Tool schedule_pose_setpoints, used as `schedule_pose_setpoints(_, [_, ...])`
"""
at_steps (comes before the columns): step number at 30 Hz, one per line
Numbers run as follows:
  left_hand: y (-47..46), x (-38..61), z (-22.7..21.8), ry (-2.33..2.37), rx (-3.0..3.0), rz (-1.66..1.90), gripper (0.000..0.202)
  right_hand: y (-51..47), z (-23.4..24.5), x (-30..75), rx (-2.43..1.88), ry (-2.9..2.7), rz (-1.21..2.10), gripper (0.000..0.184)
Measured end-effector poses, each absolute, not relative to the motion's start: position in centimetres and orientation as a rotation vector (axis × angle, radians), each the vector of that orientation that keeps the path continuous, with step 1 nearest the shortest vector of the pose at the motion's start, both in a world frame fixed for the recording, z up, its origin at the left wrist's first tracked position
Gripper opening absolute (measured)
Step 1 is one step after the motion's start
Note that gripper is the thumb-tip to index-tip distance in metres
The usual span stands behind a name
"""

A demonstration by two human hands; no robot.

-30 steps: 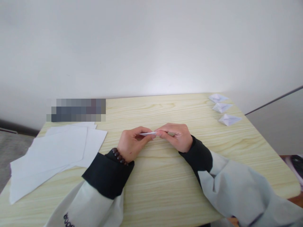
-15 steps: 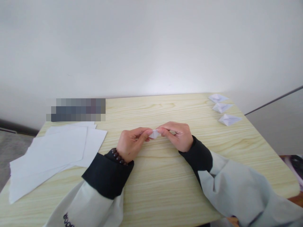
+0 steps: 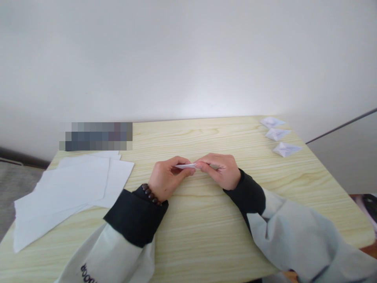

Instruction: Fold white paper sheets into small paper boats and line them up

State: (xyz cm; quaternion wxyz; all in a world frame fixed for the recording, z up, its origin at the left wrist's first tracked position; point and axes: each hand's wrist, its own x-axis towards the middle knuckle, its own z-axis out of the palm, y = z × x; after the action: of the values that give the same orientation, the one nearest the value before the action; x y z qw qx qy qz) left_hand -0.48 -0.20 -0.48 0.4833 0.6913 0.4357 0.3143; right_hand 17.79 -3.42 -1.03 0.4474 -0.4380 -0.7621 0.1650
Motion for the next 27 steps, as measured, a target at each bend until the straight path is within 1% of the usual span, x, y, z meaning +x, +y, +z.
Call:
schedule_pose_setpoints(4, [-0.24, -0.49, -0.19, 1.029, 1.621, 0.773, 0.031, -3.5, -1.05, 17.9, -1.097, -1.859, 0.335, 0.014])
schedule_pose_setpoints(10, [-0.38, -0.54, 0.45, 0.942, 1.673, 0.804, 0.027, -3.56, -1.0, 17.89, -1.085, -1.856, 0.31, 0.016])
schedule_pose_setpoints(13, [-0.33, -0.47, 0.29, 0.954, 1.608, 0.813, 0.028, -3.6, -0.88, 17.84, -1.066, -1.858, 0.283, 0.015])
schedule_pose_setpoints(17, [-0.08, -0.35, -0.15, 1.015, 1.398, 0.802, 0.037, -3.63, -0.82, 17.86, -1.024, -1.814, 0.197, 0.014])
schedule_pose_setpoints(20, [0.05, -0.32, -0.14, 0.999, 1.374, 0.73, 0.043, -3.57, -0.92, 17.95, -1.015, -1.81, 0.153, 0.015])
schedule_pose_setpoints(24, [0.11, -0.33, -0.01, 1.0, 1.399, 0.736, 0.048, -3.51, -0.99, 17.93, -1.0, -1.852, 0.193, 0.016])
schedule_pose_setpoints(27, [0.19, -0.36, -0.17, 0.979, 1.408, 0.796, 0.048, -3.57, -0.92, 17.8, -0.995, -1.849, 0.286, 0.017])
